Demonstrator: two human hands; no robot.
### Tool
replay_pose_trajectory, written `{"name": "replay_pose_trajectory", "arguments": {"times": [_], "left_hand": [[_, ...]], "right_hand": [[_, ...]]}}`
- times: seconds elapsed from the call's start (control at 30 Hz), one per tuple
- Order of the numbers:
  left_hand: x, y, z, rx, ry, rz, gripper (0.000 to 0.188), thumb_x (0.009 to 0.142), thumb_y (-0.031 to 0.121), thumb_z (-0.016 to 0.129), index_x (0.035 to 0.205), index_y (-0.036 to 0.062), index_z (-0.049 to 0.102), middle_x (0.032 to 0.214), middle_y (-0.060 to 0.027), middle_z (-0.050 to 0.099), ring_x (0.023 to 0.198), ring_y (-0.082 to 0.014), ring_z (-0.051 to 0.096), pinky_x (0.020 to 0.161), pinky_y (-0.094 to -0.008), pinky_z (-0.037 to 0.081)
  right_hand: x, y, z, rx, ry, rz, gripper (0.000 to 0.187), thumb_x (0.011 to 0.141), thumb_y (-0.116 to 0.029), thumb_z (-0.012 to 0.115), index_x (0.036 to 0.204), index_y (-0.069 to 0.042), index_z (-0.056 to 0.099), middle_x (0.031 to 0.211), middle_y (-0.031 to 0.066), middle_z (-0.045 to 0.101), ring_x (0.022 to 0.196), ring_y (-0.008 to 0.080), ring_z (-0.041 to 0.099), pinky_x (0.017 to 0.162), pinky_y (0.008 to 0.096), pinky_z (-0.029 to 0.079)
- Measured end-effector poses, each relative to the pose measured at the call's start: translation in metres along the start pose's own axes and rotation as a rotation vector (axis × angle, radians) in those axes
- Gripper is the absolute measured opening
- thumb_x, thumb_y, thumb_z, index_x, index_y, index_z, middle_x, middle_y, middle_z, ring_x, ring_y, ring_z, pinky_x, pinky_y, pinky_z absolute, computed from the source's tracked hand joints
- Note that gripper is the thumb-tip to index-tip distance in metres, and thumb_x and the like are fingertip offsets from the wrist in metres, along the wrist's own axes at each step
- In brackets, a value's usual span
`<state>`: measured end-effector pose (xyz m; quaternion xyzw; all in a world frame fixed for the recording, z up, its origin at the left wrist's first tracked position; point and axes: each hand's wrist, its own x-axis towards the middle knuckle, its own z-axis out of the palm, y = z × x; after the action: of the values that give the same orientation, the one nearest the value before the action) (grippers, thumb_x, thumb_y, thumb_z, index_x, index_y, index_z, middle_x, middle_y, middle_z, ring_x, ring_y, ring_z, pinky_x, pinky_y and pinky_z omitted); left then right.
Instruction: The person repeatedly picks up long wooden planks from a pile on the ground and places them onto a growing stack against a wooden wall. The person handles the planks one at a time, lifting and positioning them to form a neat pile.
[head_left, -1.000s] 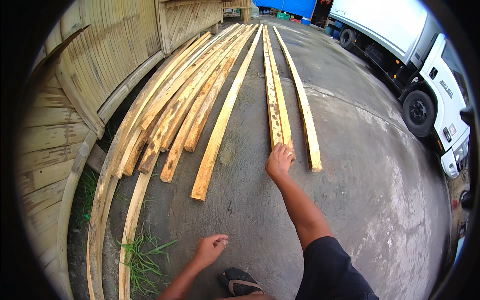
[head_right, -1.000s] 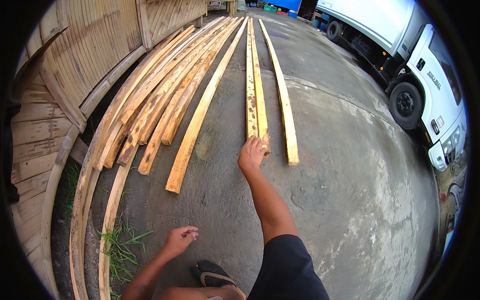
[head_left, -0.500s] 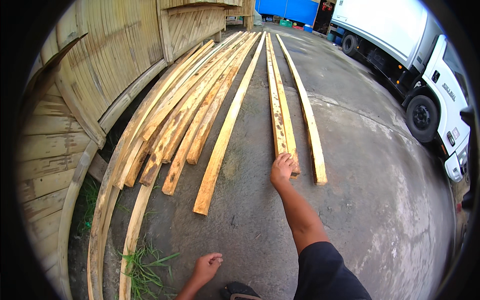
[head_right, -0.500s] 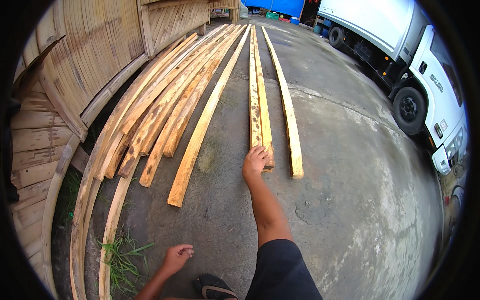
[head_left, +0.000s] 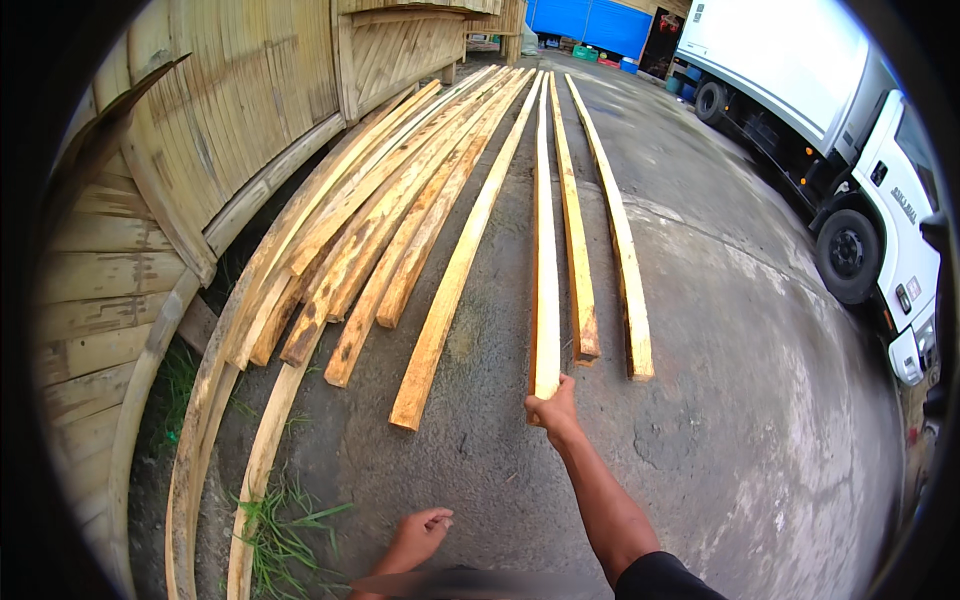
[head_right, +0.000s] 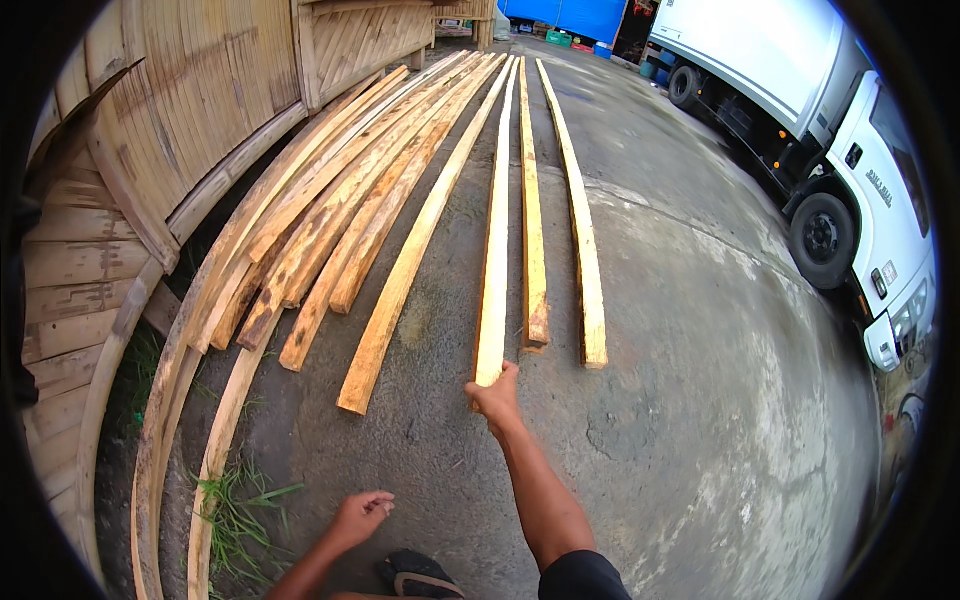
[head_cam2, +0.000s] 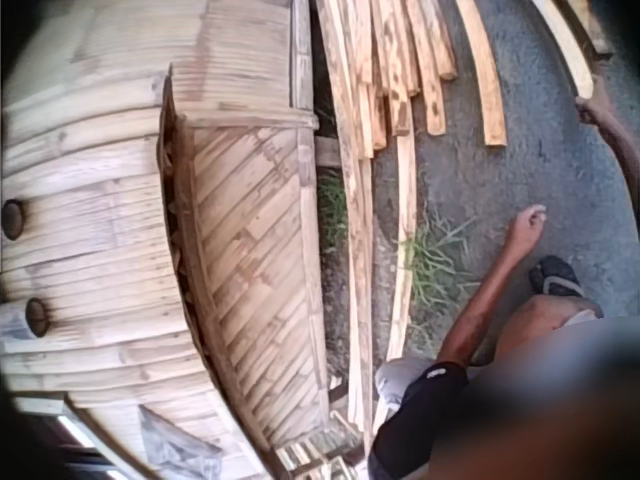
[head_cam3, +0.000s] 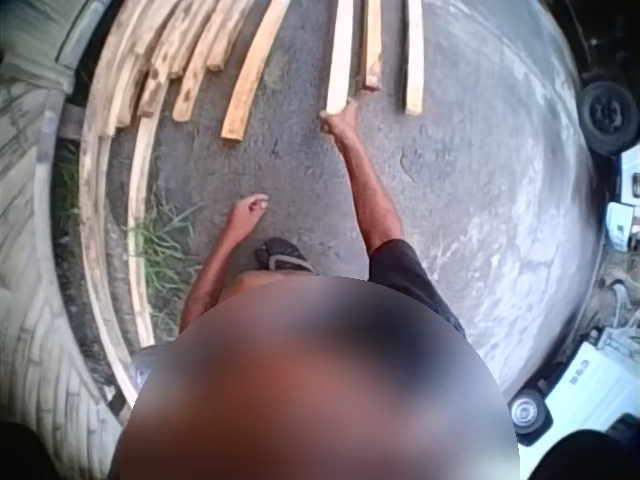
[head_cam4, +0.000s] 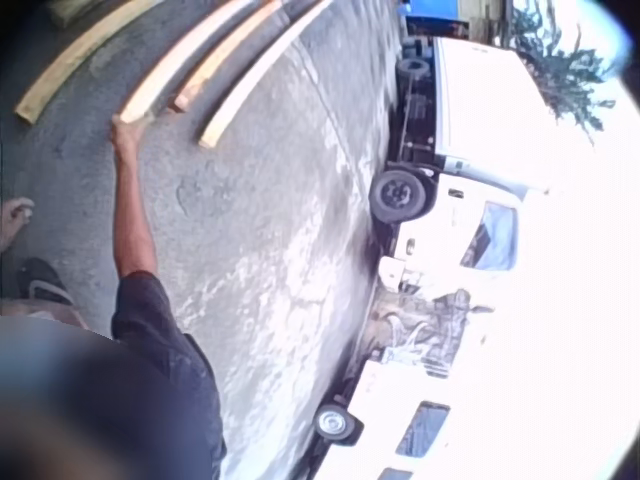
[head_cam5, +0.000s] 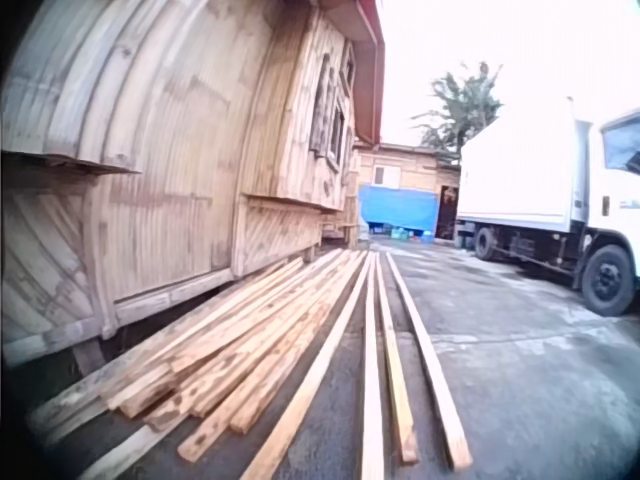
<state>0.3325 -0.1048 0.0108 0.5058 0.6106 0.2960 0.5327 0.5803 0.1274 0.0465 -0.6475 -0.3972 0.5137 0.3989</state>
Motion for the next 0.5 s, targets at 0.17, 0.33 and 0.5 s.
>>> {"name": "replay_pose_trajectory", "arguments": {"times": [0.17, 0.33, 0.5], "left_hand": [[-0.003, 0.017, -0.007, 0.075, -0.009, -0.026, 0.026, 0.09, 0.01, 0.063, 0.112, -0.0023, 0.069, 0.096, -0.0112, 0.074, 0.084, -0.0124, 0.067, 0.077, -0.0276, 0.053], [-0.006, 0.033, -0.015, 0.086, 0.003, 0.077, 0.026, 0.091, 0.011, 0.062, 0.113, -0.0024, 0.068, 0.094, -0.0128, 0.073, 0.082, -0.0141, 0.068, 0.076, -0.0289, 0.053], [-0.009, 0.031, -0.015, 0.011, -0.031, 0.079, 0.027, 0.091, 0.011, 0.062, 0.114, -0.0023, 0.067, 0.095, -0.0115, 0.073, 0.083, -0.0132, 0.067, 0.077, -0.0281, 0.053]], "right_hand": [[-0.08, 0.082, 0.001, 0.161, -0.08, 0.103, 0.08, 0.067, 0.006, 0.073, 0.13, -0.008, 0.025, 0.111, 0.0125, 0.049, 0.095, 0.022, 0.056, 0.074, 0.0353, 0.053], [-0.119, 0.081, -0.006, -0.791, -0.013, -0.03, 0.069, 0.076, -0.019, 0.076, 0.131, 0.0, 0.04, 0.129, 0.027, 0.046, 0.112, 0.0378, 0.054, 0.09, 0.0484, 0.049], [-0.035, 0.001, -0.03, -0.887, 0.222, -0.426, 0.062, 0.082, -0.033, 0.071, 0.129, 0.002, 0.051, 0.127, 0.0286, 0.053, 0.119, 0.0438, 0.051, 0.099, 0.0524, 0.043]]}}
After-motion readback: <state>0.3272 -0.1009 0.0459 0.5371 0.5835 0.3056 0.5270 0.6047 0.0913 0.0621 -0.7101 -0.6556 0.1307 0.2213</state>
